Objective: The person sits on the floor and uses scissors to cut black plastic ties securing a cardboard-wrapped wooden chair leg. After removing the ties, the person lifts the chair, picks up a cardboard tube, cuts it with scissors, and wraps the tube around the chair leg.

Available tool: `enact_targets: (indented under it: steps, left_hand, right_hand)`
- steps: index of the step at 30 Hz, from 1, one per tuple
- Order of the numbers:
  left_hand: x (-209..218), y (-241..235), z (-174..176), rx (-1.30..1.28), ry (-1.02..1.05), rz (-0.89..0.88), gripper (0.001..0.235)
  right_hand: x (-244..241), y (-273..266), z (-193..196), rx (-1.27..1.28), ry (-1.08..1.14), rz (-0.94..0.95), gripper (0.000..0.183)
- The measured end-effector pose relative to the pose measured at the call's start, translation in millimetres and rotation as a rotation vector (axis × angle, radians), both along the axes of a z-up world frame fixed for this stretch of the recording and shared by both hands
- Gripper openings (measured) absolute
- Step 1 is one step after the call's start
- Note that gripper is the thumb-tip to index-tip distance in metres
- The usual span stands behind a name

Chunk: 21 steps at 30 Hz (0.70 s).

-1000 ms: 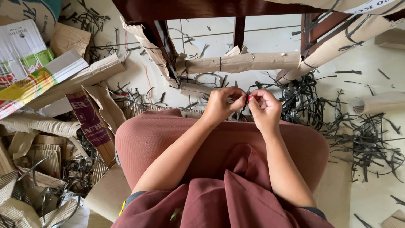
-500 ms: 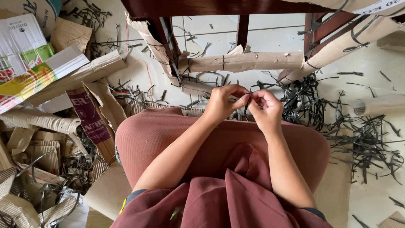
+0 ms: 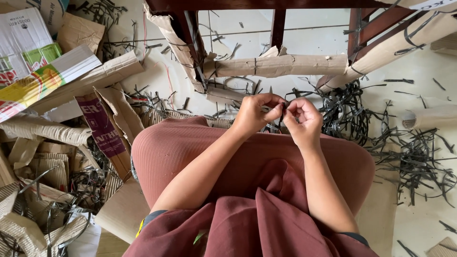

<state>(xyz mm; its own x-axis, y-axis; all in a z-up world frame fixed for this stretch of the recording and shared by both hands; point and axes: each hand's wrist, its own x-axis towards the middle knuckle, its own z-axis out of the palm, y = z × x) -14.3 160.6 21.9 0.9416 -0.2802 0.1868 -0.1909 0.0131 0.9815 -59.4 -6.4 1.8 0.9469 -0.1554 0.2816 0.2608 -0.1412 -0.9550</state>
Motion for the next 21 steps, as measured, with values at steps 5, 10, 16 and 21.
enact_targets:
  steps: [5, 10, 16, 21]
  left_hand:
    - [3, 1, -2, 0.011, -0.056, 0.010, 0.011]
    - [4, -4, -8, 0.079, -0.225, 0.059, 0.011]
    - [3, 0, -2, 0.059, -0.241, 0.046, 0.009]
    - [4, 2, 5, 0.012, -0.199, -0.005, 0.006]
  right_hand:
    - [-1, 3, 6, -0.016, -0.023, -0.001, 0.011]
    - [0, 1, 6, -0.119, -0.039, -0.051, 0.010]
    - [0, -2, 4, -0.165, -0.055, -0.057, 0.007]
    - [1, -2, 9, -0.202, -0.080, -0.046, 0.008]
